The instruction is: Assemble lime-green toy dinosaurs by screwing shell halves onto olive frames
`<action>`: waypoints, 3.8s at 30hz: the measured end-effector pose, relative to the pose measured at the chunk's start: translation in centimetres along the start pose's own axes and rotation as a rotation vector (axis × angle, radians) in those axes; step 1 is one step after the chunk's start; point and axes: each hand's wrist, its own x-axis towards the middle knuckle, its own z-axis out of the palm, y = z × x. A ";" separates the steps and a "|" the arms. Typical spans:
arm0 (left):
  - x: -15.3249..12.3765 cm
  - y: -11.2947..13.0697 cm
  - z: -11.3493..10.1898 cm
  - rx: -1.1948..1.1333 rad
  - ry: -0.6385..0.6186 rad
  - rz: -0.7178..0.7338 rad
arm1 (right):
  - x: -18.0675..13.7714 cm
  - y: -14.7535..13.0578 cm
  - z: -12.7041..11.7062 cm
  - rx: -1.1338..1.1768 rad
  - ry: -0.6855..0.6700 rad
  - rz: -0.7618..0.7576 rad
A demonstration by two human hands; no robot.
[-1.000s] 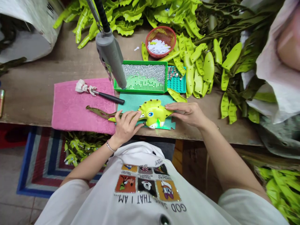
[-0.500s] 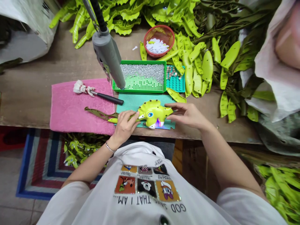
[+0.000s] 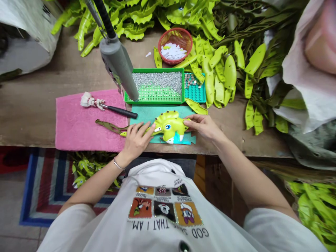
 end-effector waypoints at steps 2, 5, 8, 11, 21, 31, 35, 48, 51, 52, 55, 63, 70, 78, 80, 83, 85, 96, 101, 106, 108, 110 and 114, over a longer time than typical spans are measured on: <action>0.1 -0.6 -0.2 0.038 -0.038 0.040 | 0.0 0.1 0.0 -0.007 0.002 -0.033; 0.6 -1.2 -0.8 0.067 -0.067 0.132 | -0.7 0.3 -0.2 -0.072 0.030 -0.134; 1.4 -1.4 -1.9 0.100 -0.079 0.202 | -2.3 0.3 -0.1 -0.349 0.246 -0.476; 2.4 -1.6 -3.1 0.139 -0.078 0.260 | -3.8 0.2 0.8 -0.664 0.298 -0.991; 5.1 -2.9 -4.0 0.149 0.017 0.345 | -2.5 -1.2 3.3 -0.796 0.215 -1.393; -0.4 -10.5 -4.2 -0.099 0.069 0.063 | -4.1 -4.3 9.0 -1.188 0.414 -1.262; -1.1 -11.6 -3.3 -0.165 0.067 0.081 | -1.7 -3.7 14.9 -1.197 0.232 -1.259; -1.7 -11.4 -2.6 -0.157 0.137 0.147 | 0.2 -1.7 17.7 -1.207 0.249 -1.338; -2.8 -11.1 -2.8 -0.162 0.089 0.153 | -1.3 -0.1 18.3 -1.134 0.211 -1.280; -3.2 -10.9 -3.0 -0.162 0.067 0.147 | -1.9 0.5 18.3 -1.097 0.189 -1.264; -4.3 -10.1 -3.8 -0.159 -0.004 0.133 | -3.5 1.5 16.5 -1.011 0.173 -1.232; -3.0 -5.3 -4.4 -0.116 -0.102 0.069 | -3.0 1.7 5.3 -0.911 0.672 -0.517; -1.2 -5.5 -3.0 -0.068 0.028 0.211 | -2.0 0.6 5.2 -0.792 0.537 -0.512; 0.6 -4.1 -3.2 -0.041 -0.026 0.060 | 0.5 -0.6 5.3 -0.728 0.389 -0.589; 1.2 -2.3 -2.5 -0.091 -0.049 0.079 | 1.3 0.1 5.1 -0.706 0.379 -0.549; 1.7 -0.8 -1.1 -0.139 -0.059 0.076 | 2.2 1.4 5.0 -0.729 0.436 -0.553; 1.8 -0.8 -0.6 -0.130 -0.060 0.079 | 2.4 1.9 5.0 -0.747 0.476 -0.600; 2.6 -1.5 0.0 0.015 0.076 0.132 | 1.6 0.5 5.8 -0.888 0.485 -0.526; 3.2 -2.0 0.1 0.061 0.137 0.188 | 1.7 0.5 6.2 -0.946 0.612 -0.577; 3.2 -2.4 0.6 0.053 0.177 0.210 | 1.4 -0.4 2.2 -0.883 0.656 -0.694; 3.0 -2.6 0.8 0.040 0.170 0.192 | 0.9 -1.8 -1.9 -0.951 0.811 -0.533; 2.8 -2.8 0.9 0.012 0.152 0.174 | 0.4 -3.2 -6.7 -0.991 1.044 -0.205; 2.7 -2.6 0.6 -0.053 0.114 0.146 | 0.2 -4.8 -13.8 -0.895 1.223 -0.025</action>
